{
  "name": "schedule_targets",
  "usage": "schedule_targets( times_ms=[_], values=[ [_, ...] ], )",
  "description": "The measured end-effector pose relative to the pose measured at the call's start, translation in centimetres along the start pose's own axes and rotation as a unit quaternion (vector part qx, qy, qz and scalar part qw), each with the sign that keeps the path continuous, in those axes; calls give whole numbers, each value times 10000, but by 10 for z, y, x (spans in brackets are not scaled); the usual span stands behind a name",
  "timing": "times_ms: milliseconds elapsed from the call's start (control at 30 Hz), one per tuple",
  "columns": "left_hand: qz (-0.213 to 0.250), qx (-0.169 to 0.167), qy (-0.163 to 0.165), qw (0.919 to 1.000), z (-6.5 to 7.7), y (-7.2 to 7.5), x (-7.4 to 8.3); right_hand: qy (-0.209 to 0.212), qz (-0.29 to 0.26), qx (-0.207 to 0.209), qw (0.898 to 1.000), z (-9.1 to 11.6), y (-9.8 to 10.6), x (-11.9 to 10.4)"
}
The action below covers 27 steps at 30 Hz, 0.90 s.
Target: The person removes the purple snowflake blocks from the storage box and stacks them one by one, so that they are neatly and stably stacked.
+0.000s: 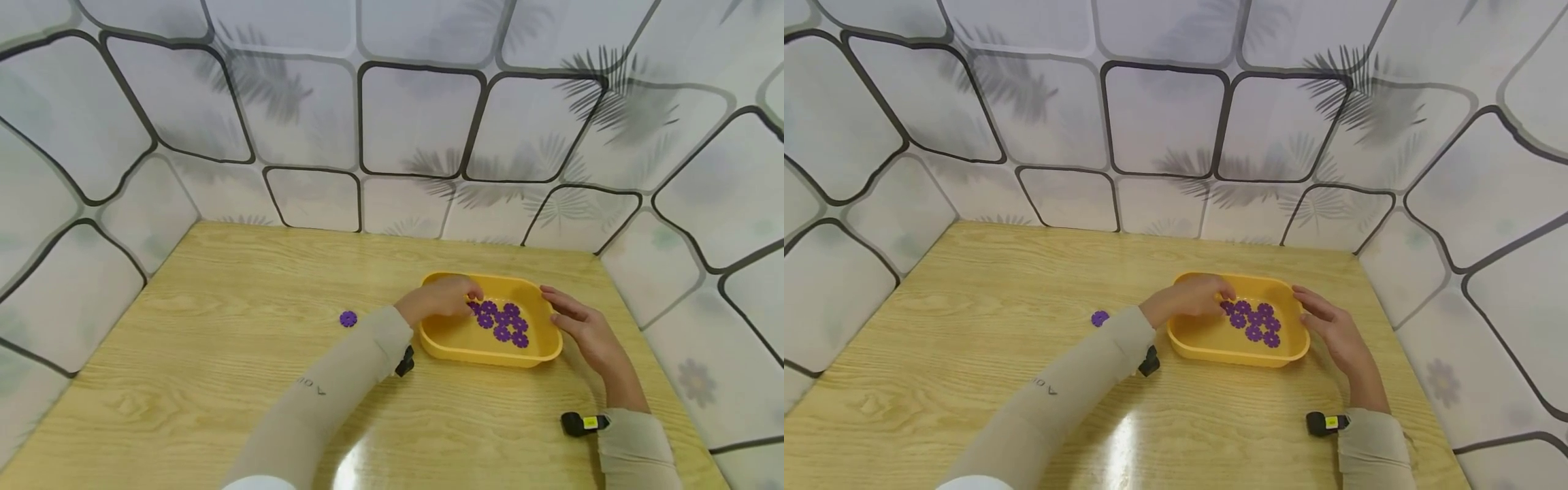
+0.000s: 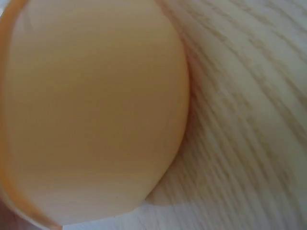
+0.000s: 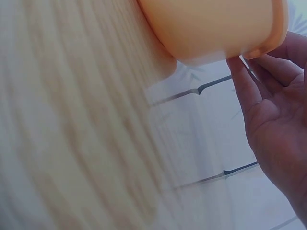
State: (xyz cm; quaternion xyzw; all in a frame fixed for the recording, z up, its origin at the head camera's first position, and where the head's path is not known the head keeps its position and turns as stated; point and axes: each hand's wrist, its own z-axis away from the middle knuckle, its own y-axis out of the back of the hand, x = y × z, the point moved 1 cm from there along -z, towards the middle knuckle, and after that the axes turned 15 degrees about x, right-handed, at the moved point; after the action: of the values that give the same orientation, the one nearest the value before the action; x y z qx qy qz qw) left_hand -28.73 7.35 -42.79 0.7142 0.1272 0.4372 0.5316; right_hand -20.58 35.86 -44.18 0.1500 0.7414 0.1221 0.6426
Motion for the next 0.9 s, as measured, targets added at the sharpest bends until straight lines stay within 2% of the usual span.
schedule_targets(
  times_ms=[167, 600, 900],
  values=[
    [-357, -69, -183, 9992, -2, -8, 4, -10, 56, 11, 10000, 0, 1, 0],
    [-102, 6, 219, 9997, 0, -14, 4, 18, -61, -46, 10000, -1, 0, 0],
    [-126, -38, 149, 9998, 2, -10, 8, 79, -30, -7, 10000, 0, 1, -1]
  ],
)
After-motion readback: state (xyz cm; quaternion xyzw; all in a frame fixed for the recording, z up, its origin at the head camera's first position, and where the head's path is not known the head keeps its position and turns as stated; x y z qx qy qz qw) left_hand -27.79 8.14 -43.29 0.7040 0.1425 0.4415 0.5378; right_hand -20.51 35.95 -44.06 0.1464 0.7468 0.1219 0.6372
